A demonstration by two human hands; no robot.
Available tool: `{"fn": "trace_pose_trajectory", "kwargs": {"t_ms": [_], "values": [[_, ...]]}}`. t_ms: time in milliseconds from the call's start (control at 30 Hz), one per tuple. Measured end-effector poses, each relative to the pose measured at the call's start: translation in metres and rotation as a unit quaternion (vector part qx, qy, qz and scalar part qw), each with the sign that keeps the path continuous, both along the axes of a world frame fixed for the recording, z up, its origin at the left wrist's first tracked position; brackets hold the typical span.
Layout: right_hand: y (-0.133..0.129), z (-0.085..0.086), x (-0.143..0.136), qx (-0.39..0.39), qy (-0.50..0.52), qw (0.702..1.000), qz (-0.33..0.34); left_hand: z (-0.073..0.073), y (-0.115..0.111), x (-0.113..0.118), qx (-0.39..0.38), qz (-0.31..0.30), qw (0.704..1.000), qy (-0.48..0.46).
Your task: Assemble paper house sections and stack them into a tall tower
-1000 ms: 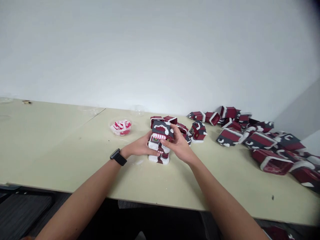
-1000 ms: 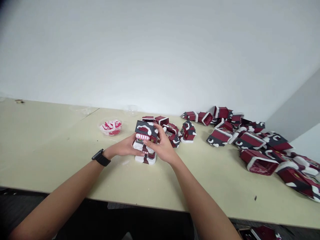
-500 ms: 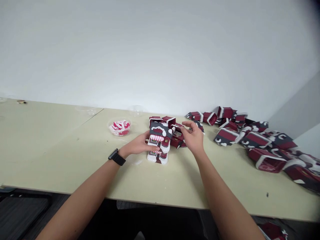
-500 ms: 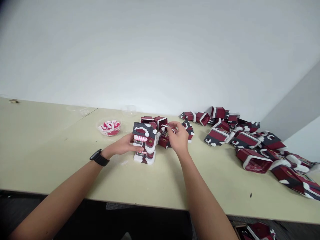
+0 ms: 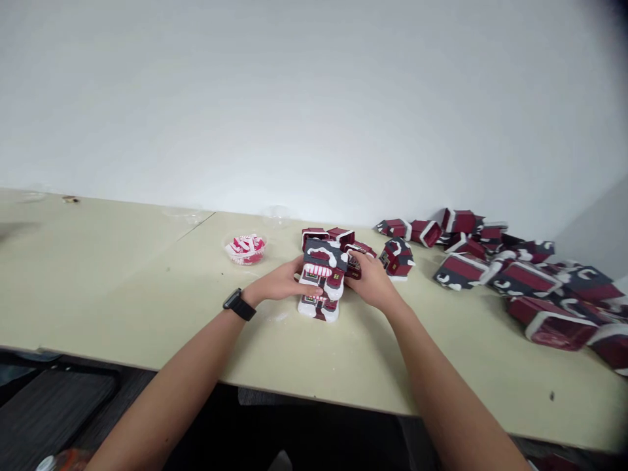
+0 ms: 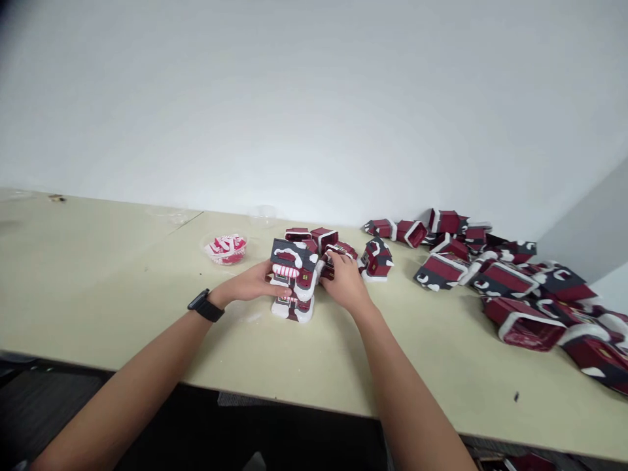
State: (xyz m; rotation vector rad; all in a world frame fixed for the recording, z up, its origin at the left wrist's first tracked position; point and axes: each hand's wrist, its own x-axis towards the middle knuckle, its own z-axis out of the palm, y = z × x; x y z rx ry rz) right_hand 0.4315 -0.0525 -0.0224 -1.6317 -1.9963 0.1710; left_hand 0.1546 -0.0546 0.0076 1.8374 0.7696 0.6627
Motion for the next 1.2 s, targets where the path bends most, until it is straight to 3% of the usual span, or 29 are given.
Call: {"fn": "trace_pose_trajectory", "kwargs": {"t_ms": [133,567,733,867,1000,1100,1200], "values": [[0.0,-0.008,0.002,-0.008,-0.05,0.997,-0.049,-0.002,0.001,0.0,-0.001,-0.005,1.0,-0.008],[-0.005,-0.004,-0.001,-0.049,-0.073,0.992,-0.086,-0.003,-0.002,-0.001,0.008,-0.011,1.0,-0.025],[-0.004,0.0,-0.002,-0.015,-0.043,0.994,-0.101,-0.013,-0.001,0.002,0.022,-0.025,0.999,-0.035],[-0.006,0.011,-0.005,0.077,0.05,0.99,-0.107,-0.014,-0.004,0.002,0.028,-0.017,0.998,-0.049],[-0.016,0.021,-0.013,0.144,0.275,0.949,-0.056,-0.006,-0.01,0.002,0.023,-0.017,0.998,-0.048],[-0.025,0.026,-0.02,0.074,0.412,0.906,0.062,-0.003,-0.012,0.002,0.015,-0.024,0.998,-0.051],[-0.032,0.028,-0.024,-0.021,0.422,0.888,0.182,-0.004,-0.01,0.002,0.005,-0.029,0.998,-0.048]]}}
